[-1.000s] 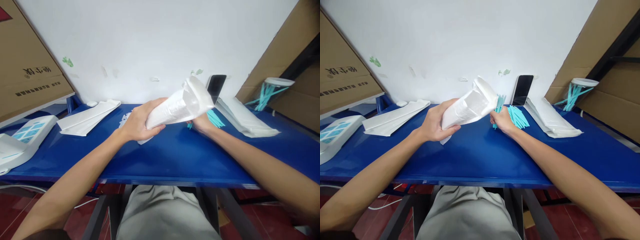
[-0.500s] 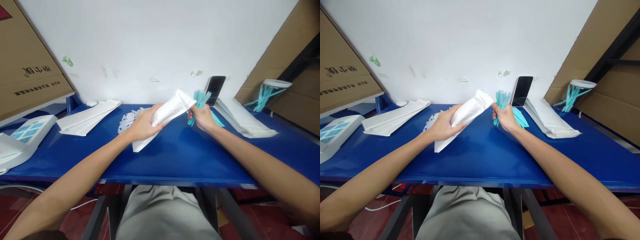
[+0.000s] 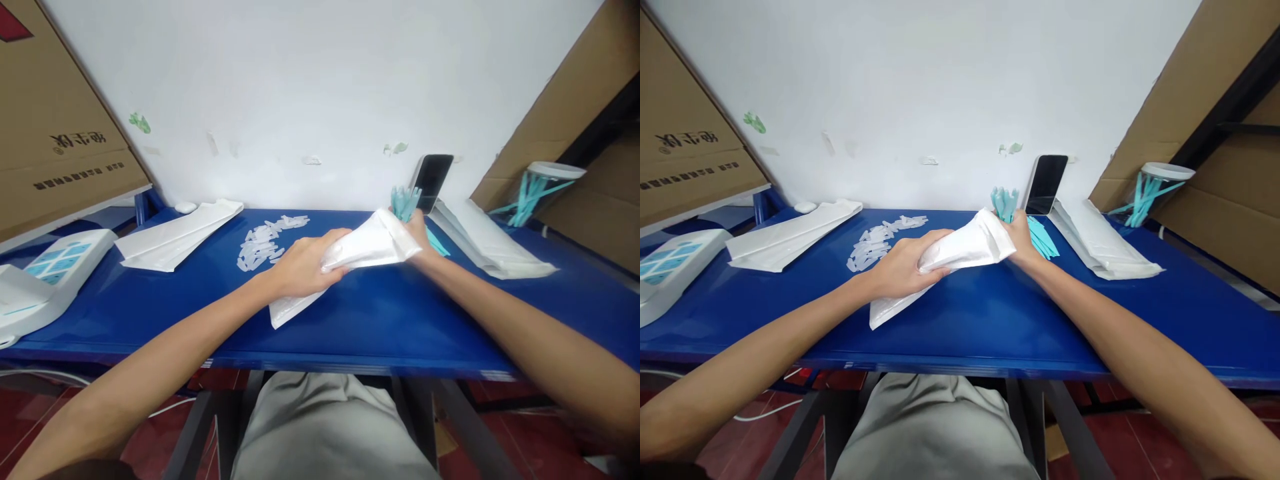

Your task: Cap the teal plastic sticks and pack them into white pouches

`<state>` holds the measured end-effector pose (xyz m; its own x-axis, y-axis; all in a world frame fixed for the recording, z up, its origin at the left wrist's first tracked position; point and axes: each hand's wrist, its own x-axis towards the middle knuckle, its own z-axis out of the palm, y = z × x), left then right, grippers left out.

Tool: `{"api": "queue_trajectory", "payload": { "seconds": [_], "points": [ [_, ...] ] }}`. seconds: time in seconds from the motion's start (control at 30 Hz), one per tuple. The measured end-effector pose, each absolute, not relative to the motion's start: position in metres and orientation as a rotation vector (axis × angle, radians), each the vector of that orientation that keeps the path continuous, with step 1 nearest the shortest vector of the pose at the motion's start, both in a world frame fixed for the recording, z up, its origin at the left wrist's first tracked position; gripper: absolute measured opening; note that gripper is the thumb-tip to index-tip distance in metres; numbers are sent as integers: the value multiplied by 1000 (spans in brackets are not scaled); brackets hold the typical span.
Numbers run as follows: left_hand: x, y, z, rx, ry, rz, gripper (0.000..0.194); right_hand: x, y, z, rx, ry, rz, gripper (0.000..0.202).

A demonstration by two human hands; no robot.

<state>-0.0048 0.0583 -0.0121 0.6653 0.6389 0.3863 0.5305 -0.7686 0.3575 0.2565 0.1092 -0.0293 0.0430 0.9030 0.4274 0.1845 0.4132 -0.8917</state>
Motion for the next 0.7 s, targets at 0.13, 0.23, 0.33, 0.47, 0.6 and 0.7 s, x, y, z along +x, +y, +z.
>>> {"api": "queue_trajectory", "payload": {
  "seconds": [0.13, 0.23, 0.33, 0.47, 0.6, 0.7],
  "points": [
    [-7, 61, -12, 2654, 1037, 652, 63, 281, 99, -7, -1171, -1690, 141, 36],
    [-9, 65, -13, 2640, 1094, 655, 62, 293, 95, 4, -1455, -2077, -290, 23],
    [-10, 66, -14, 2656, 1119, 674, 61, 292, 95, 7, -1714, -2299, -560, 9],
    [-9, 64, -13, 2694, 1101, 566, 61, 274, 92, 4, -1730, -2528, -660, 15],
    [-8, 62, -12, 2706, 1096, 394, 59, 249, 78, -1, -1623, -2712, -653, 24],
    [-8, 61, -11, 2697, 1092, 372, 60, 237, 64, -1, -1598, -2725, -670, 36]
  ]
}}
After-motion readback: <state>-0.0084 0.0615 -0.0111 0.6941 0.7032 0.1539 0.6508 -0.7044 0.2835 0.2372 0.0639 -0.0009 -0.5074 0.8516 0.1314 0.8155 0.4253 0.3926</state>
